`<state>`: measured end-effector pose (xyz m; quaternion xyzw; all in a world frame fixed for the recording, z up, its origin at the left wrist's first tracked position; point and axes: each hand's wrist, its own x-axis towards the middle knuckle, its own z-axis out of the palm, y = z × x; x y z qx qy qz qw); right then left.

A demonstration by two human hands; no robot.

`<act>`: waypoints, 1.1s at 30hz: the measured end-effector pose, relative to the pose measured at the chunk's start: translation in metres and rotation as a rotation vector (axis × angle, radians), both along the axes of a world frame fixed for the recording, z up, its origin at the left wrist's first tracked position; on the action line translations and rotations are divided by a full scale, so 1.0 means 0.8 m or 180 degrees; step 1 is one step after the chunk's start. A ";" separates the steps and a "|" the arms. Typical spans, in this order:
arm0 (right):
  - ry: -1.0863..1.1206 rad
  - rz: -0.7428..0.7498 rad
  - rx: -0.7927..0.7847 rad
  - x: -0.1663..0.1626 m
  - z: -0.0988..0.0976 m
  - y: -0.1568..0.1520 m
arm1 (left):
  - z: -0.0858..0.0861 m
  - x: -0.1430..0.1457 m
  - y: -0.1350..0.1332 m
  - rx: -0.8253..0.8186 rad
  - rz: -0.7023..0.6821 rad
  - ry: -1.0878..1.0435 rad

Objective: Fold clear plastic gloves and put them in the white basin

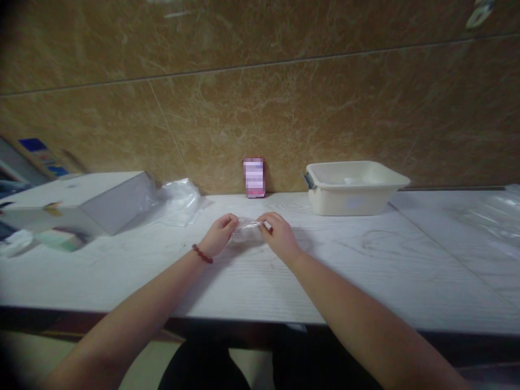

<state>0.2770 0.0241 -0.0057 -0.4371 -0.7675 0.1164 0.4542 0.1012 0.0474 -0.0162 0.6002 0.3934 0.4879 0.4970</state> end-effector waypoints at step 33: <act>0.0829 -0.0061 -0.0424 0.002 -0.011 0.009 | 0.017 -0.018 0.006 -0.0106 0.0906 -0.0119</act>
